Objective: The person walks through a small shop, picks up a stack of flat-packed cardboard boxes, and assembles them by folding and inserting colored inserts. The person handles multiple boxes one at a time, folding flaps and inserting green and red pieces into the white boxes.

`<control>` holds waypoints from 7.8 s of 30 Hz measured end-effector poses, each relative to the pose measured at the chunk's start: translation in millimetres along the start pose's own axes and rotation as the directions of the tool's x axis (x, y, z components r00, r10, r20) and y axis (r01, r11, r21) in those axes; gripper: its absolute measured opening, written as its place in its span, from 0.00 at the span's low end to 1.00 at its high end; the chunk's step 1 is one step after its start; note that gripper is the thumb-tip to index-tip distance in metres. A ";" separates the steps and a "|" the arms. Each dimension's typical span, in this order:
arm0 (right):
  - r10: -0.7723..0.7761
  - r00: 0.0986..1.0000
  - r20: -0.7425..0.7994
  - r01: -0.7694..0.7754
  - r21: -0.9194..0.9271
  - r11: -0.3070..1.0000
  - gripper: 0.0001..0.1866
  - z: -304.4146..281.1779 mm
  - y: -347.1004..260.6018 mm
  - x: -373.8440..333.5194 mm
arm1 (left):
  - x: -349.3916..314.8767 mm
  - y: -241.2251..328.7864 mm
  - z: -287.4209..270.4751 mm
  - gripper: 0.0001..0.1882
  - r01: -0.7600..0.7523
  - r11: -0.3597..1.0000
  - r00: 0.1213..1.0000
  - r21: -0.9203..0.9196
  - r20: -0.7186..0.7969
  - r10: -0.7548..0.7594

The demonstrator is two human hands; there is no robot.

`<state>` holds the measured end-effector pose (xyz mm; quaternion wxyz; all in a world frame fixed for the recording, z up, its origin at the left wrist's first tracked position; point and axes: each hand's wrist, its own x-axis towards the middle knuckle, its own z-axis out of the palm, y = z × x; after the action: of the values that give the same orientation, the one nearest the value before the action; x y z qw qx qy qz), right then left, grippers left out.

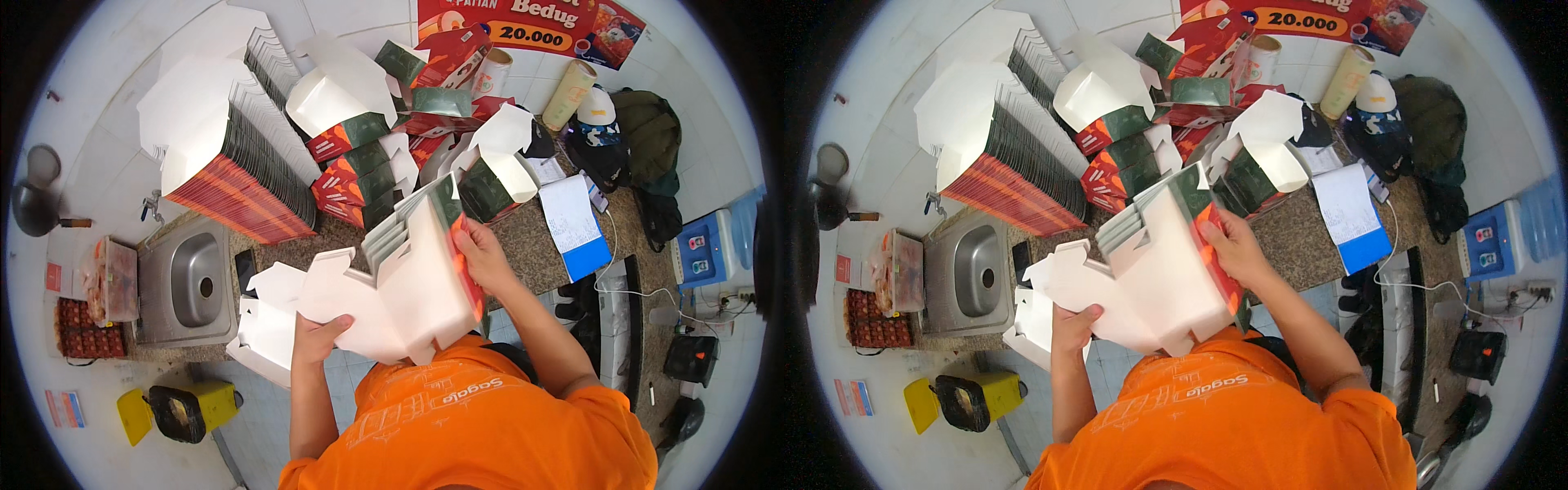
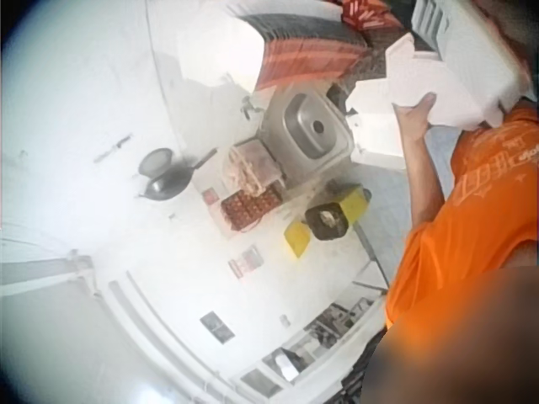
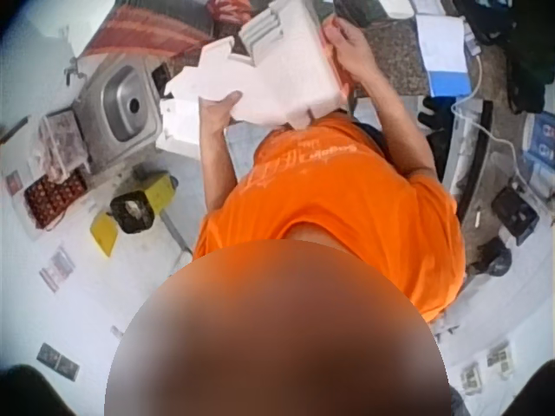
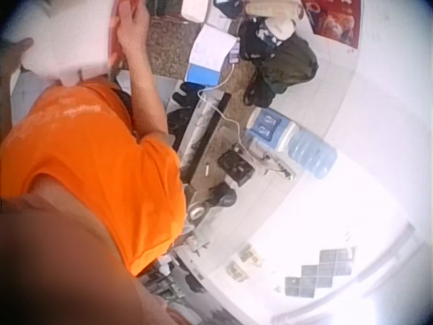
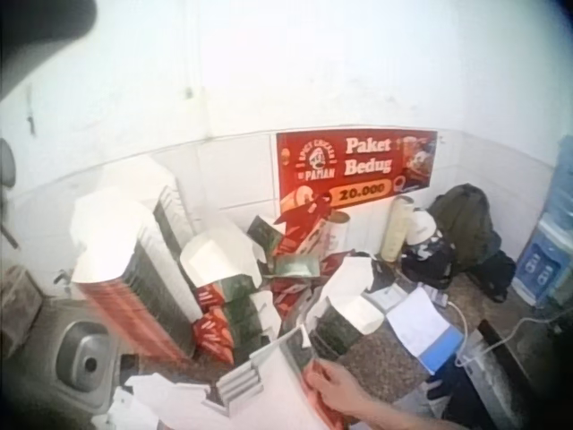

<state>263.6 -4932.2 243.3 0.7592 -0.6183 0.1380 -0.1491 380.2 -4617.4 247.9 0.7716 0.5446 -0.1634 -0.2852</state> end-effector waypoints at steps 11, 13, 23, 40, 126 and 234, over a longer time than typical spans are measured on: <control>0.356 0.929 0.097 -0.365 0.385 0.848 0.44 33.6 25.1 13.8 | 4.7 22.0 66.1 0.13 0.021 0.831 0.862 0.556 -0.432 0.267; -0.032 0.994 0.102 0.001 0.291 0.957 0.45 91.2 22.9 10.0 | -15.9 29.4 103.8 0.08 -0.084 0.729 0.972 0.680 -0.104 0.209; 0.127 0.976 0.179 -0.192 0.415 0.889 0.40 68.8 46.9 15.0 | -14.1 13.9 66.3 0.33 -0.241 0.933 0.969 0.268 0.124 0.215; 0.591 0.612 0.526 -0.790 0.357 0.499 0.41 -18.0 68.3 91.8 | 9.2 -58.7 -76.3 0.33 0.412 0.897 0.909 0.160 -0.142 -0.392; 0.196 0.968 0.158 -0.154 -0.241 0.958 0.20 44.0 25.8 51.7 | 26.2 -15.5 -19.1 0.36 0.125 0.978 0.827 -0.165 -0.527 -0.194; 0.396 0.727 0.561 0.523 -0.826 0.210 0.33 43.3 114.4 64.1 | 21.2 -92.1 -10.8 0.30 -0.254 0.200 0.902 0.946 0.157 0.403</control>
<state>345.9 -4897.0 138.1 0.1770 -0.9611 -0.1189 0.1758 378.8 -4644.9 156.9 0.3423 0.8630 -0.3639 0.0750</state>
